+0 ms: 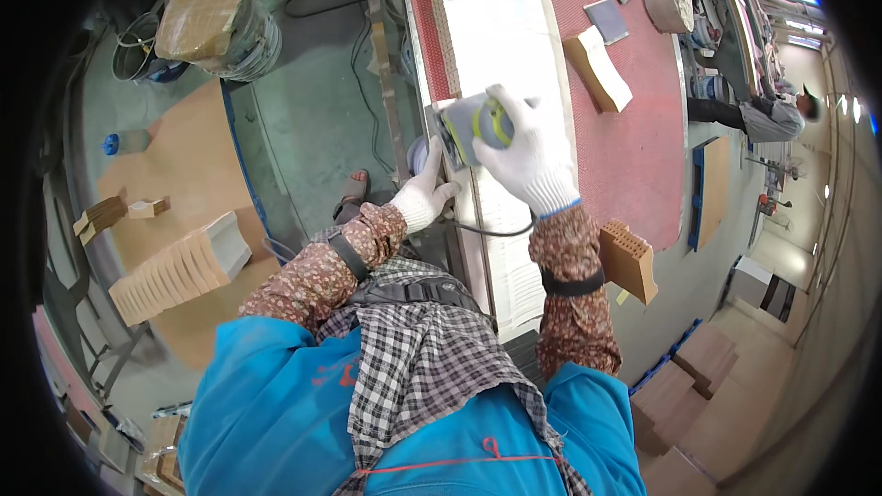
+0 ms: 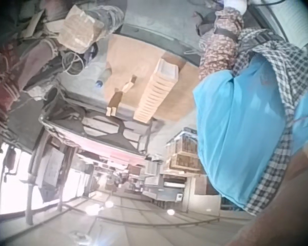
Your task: Sanding a long wooden component using a handheld electric sander at a workshop bench.
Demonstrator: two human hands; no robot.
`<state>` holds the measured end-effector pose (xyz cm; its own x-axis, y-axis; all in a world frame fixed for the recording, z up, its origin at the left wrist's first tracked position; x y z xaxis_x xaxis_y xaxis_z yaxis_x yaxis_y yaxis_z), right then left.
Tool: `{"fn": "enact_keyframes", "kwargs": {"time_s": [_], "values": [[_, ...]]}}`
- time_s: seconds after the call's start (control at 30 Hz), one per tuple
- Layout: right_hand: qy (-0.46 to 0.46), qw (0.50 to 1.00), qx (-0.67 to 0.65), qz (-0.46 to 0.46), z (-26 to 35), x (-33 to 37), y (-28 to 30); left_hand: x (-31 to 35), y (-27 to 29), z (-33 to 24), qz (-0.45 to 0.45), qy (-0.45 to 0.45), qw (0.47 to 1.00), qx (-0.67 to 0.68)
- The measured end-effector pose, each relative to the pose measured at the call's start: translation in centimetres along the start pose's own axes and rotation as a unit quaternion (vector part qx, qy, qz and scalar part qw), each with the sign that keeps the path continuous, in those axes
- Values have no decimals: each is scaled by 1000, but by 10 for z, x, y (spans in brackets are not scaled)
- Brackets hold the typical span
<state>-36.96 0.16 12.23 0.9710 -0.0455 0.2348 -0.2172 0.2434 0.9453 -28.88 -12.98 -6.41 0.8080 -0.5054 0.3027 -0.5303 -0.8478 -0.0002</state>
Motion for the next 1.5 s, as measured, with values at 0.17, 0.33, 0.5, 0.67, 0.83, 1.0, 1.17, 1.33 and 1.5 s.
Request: {"fn": "enact_keyframes", "kwargs": {"time_s": [0.17, 0.33, 0.5, 0.67, 0.83, 1.0, 1.17, 1.33, 1.5], "values": [[17, 999, -27, -16, -6, 9, 5, 5, 4, -17, 27, 29, 996, 79], [4, 1000, -1, 11, 15, -35, 5, 2, 1, -8, 15, 18, 999, 36], [63, 996, 21, -52, 31, -73, 6, -2, -1, -2, 9, 14, 1000, -3], [8, 1000, -24, -17, 16, -45, 3, -1, 0, -7, 26, 47, 999, 1], [-15, 998, -51, -33, -23, 36, 0, 2, 4, -12, 33, 22, 997, 63], [-95, 995, -36, -6, -74, 100, -2, -5, -1, 6, 36, 41, 998, 41], [-163, 982, 59, -70, -106, 114, 2, 0, 2, -10, 56, 79, 993, 70], [-203, 967, 107, -109, -120, 90, 0, 0, 1, -11, 57, 83, 992, 74], [-169, 974, 84, -128, -94, 52, 7, -3, 1, -8, 69, 102, 992, 26]]}}
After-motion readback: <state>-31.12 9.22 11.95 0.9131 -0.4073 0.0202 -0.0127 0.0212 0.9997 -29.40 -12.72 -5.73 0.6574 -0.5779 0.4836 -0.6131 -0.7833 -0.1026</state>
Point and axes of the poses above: each hand's wrist, its own x-axis away from the middle knuckle, its own y-axis out of the back of the hand, z = x × y, the point moved 4 cm from there along -x, towards the middle knuckle, and after that the axes turned 9 degrees about -y, right-handed, at the moved point
